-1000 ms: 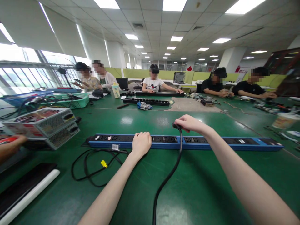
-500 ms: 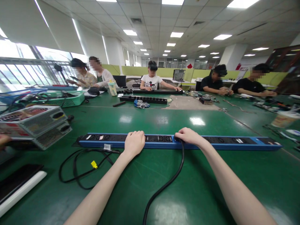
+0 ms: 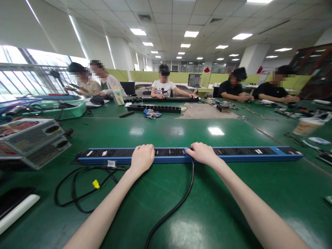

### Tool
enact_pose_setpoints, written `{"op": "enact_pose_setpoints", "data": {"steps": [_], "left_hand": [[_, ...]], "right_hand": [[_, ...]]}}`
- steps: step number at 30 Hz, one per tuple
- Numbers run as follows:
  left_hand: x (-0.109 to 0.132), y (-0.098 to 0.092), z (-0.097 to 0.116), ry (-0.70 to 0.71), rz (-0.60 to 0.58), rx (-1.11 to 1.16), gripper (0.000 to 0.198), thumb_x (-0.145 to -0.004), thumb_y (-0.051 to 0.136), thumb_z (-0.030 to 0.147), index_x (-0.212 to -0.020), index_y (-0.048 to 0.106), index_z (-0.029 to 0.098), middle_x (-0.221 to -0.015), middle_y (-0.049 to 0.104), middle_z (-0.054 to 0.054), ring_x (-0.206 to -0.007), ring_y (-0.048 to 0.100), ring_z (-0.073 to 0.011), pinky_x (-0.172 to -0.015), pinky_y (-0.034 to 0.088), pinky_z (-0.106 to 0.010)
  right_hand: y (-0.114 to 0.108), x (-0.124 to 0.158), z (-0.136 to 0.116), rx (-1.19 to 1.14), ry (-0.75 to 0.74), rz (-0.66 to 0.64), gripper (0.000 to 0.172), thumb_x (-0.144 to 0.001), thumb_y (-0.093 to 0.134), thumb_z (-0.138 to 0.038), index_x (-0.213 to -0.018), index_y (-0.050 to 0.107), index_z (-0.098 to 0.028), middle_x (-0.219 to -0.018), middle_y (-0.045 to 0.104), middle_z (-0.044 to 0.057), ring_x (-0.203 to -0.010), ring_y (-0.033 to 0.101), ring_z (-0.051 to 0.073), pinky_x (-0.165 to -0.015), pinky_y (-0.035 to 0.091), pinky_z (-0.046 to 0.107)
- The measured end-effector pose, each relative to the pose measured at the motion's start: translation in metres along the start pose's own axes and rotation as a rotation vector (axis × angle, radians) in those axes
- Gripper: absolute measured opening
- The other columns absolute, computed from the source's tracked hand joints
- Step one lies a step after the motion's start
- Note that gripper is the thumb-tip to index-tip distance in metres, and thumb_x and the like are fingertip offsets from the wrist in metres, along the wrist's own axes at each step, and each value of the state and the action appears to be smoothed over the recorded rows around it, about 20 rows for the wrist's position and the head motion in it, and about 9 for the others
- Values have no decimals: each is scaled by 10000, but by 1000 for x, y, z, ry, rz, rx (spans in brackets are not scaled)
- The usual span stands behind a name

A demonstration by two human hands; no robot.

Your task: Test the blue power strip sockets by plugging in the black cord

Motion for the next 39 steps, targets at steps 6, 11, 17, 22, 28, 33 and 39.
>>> {"op": "enact_pose_setpoints", "data": {"steps": [6,11,17,22,28,33,39], "left_hand": [[-6,-14,51,53,86,145,350,-1033,385,236,-1222,680,240,-1242,740,-67,-1200,620,-226,-1082,384,-367],[-22,1,136,124,-4,165,299,-1035,399,247,-1076,693,208,-1090,765,-90,-1070,664,-237,-980,421,-385],[-28,13,156,41,24,139,297,-1031,402,264,-1004,687,184,-1036,762,-120,-1011,681,-265,-922,412,-416],[-27,14,151,38,35,155,305,-1036,392,266,-996,684,185,-1020,761,-113,-999,679,-262,-914,403,-413],[-27,13,152,27,21,156,296,-1033,403,261,-990,686,187,-1021,764,-112,-1014,681,-254,-920,407,-404],[-27,10,153,33,16,142,301,-1036,400,267,-1003,687,184,-1029,761,-106,-1015,679,-256,-926,408,-402],[-28,11,154,11,-7,118,331,-1040,377,256,-982,695,184,-1022,760,-107,-1011,684,-250,-924,402,-396]], "right_hand": [[1,0,0,-25,-12,2,481,-997,420,-521,-987,759,-181,-1064,767,172,-977,729,315,-803,501,368],[1,-5,4,-54,-2,-35,508,-995,436,-566,-1018,768,-182,-1127,763,171,-1031,721,305,-836,507,358],[3,-8,4,-59,-1,-45,531,-989,445,-601,-994,770,-180,-1115,765,174,-1032,720,315,-845,511,368],[2,-4,1,-35,-3,-30,525,-997,436,-584,-1028,764,-175,-1131,759,181,-1043,718,307,-858,505,363],[2,-4,6,-85,14,17,488,-987,440,-555,-957,756,-185,-1069,768,166,-984,723,298,-797,491,338],[6,-1,7,-138,41,41,472,-963,469,-574,-820,726,-204,-939,768,134,-886,712,261,-754,458,306],[-20,-1,18,-338,-3,73,462,-928,485,-527,-711,693,-176,-725,687,60,-726,623,189,-649,396,263]]}}
Point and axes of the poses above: each hand's wrist, its own x-axis away from the middle knuckle, its own y-axis out of the palm, z = x × y, the point moved 8 cm from there along -x, towards the middle knuckle
